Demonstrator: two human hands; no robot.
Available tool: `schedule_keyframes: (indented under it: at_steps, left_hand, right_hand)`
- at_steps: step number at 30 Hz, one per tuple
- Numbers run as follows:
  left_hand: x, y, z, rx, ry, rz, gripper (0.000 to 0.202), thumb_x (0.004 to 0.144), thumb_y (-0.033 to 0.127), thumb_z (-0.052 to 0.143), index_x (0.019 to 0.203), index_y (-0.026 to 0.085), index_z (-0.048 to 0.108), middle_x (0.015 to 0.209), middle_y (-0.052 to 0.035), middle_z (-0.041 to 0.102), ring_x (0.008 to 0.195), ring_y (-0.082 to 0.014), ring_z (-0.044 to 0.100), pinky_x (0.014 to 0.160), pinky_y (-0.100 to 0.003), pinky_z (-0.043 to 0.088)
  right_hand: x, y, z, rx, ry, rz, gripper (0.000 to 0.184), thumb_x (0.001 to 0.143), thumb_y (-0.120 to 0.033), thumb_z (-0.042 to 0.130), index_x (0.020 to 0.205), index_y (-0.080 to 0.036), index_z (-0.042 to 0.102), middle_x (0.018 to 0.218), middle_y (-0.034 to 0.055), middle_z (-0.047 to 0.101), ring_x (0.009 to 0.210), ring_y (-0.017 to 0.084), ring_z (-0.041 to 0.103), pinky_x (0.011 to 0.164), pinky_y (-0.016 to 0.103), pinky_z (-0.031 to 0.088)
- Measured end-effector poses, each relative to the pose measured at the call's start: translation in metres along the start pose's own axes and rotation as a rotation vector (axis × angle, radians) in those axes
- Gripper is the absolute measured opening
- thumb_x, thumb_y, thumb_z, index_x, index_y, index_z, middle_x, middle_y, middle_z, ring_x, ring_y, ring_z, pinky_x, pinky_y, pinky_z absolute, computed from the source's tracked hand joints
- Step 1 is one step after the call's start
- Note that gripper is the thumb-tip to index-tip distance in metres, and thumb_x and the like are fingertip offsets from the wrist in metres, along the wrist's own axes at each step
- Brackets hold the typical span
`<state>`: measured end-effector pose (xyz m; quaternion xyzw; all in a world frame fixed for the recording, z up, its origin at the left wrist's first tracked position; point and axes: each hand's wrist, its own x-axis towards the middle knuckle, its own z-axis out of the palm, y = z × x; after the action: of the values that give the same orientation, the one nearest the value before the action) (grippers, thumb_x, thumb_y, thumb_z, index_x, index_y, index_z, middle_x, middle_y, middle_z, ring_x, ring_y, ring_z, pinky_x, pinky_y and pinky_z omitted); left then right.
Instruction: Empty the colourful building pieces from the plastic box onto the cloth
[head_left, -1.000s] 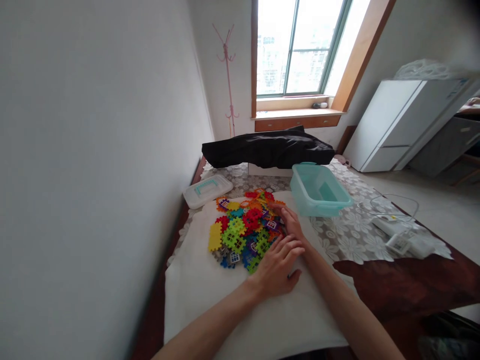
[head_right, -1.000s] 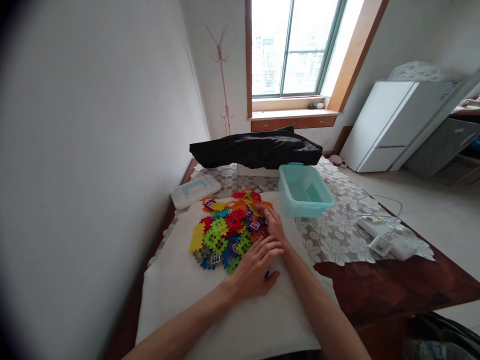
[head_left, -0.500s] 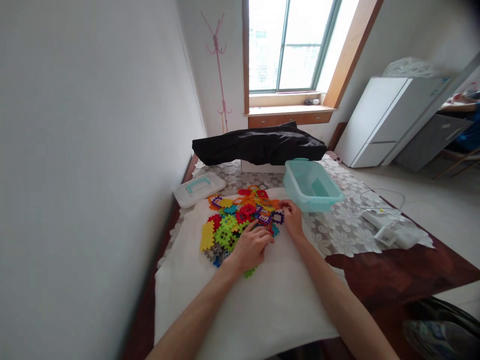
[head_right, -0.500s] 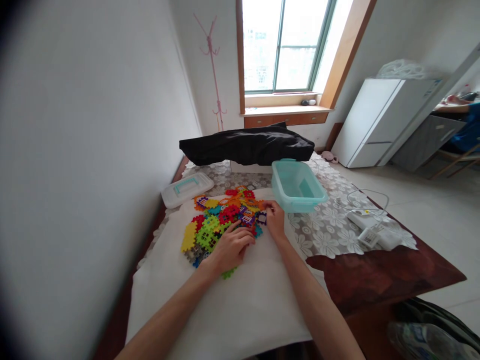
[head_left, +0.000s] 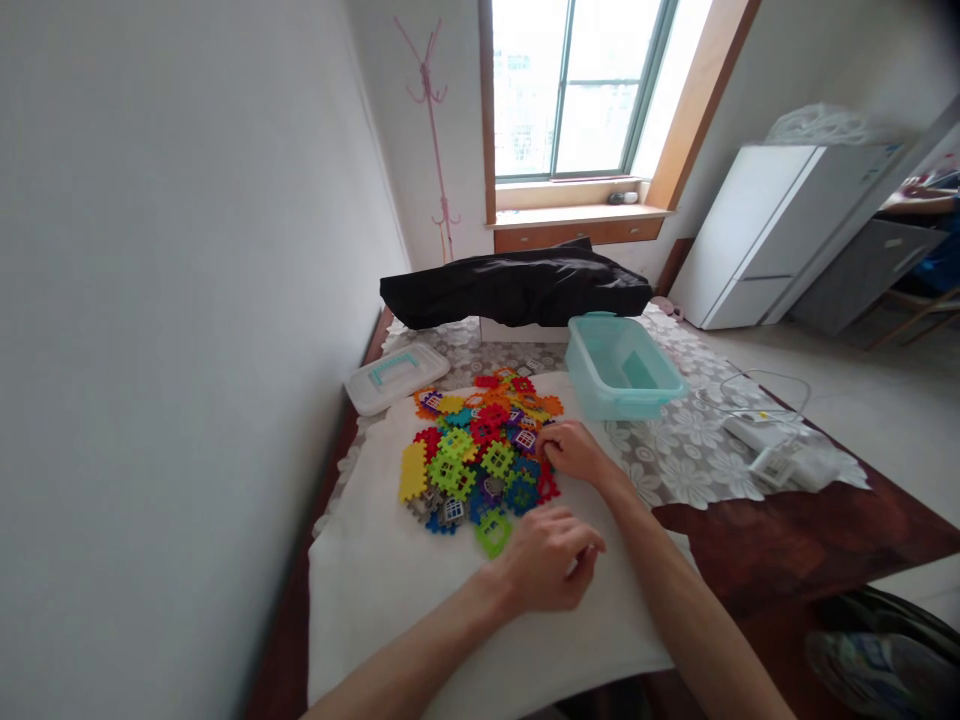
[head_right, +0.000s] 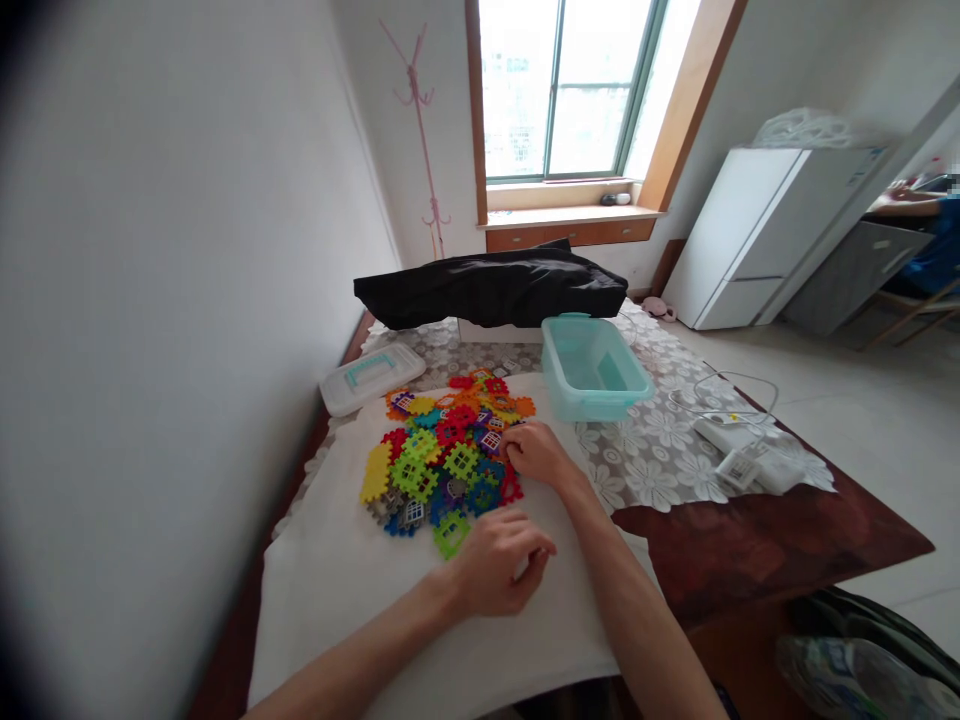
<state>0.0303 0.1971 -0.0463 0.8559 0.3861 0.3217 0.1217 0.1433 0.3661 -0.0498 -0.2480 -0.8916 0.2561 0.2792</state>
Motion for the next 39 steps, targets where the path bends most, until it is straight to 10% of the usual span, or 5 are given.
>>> schedule_keyframes:
  at_steps: [5,12,19,26,39]
  left_hand:
    - [-0.002,0.000,0.016,-0.029,-0.263,0.127,0.014,0.096,0.029,0.060,0.104,0.023,0.069,0.101,-0.0043,0.076,0.098,-0.0221,0.068,0.091,-0.036,0.048]
    - [0.004,-0.046,-0.012,-0.125,-0.116,-0.073,0.017,0.097,0.019,0.055,0.103,0.020,0.071,0.106,-0.0083,0.075,0.100,-0.0211,0.068,0.095,-0.034,0.052]
    - [0.001,-0.065,-0.031,-0.038,-0.047,-0.020,0.018,0.098,0.018,0.053,0.101,0.020,0.071,0.097,-0.0072,0.075,0.093,-0.0209,0.069,0.089,-0.034,0.053]
    - [-0.002,-0.077,-0.038,-0.061,0.228,-0.197,0.016,0.102,0.024,0.054,0.103,0.021,0.070,0.099,-0.0068,0.077,0.092,-0.0197,0.071,0.085,-0.033,0.055]
    - [0.003,-0.063,-0.030,0.044,0.147,-0.281,0.016,0.098,0.024,0.059,0.109,0.023,0.071,0.111,-0.0079,0.076,0.104,-0.0240,0.067,0.099,-0.042,0.051]
  right_hand:
    - [-0.002,-0.001,-0.002,-0.070,0.115,-0.028,0.026,0.075,-0.012,0.055,0.082,-0.023,0.077,0.074,0.0026,0.072,0.065,0.016,0.062,0.062,0.025,0.047]
    - [-0.004,0.004,-0.014,-0.147,1.027,0.172,0.044,0.087,-0.019,0.052,0.130,-0.023,0.060,0.137,0.0130,0.059,0.065,0.012,0.052,0.060,0.029,0.047]
    - [-0.002,0.020,-0.018,-0.232,0.887,0.399,0.035,0.090,-0.030,0.055,0.123,-0.020,0.065,0.127,0.0128,0.066,0.057,0.012,0.052,0.070,0.034,0.052]
    - [-0.004,0.021,-0.020,-0.142,1.051,0.432,0.028,0.091,-0.038,0.062,0.113,-0.020,0.062,0.117,0.0083,0.065,0.063,0.013,0.061,0.072,0.032,0.053]
    - [-0.005,0.014,-0.011,-0.069,1.147,0.248,0.021,0.093,-0.037,0.060,0.105,-0.020,0.060,0.112,0.0077,0.063,0.072,0.014,0.062,0.065,0.028,0.052]
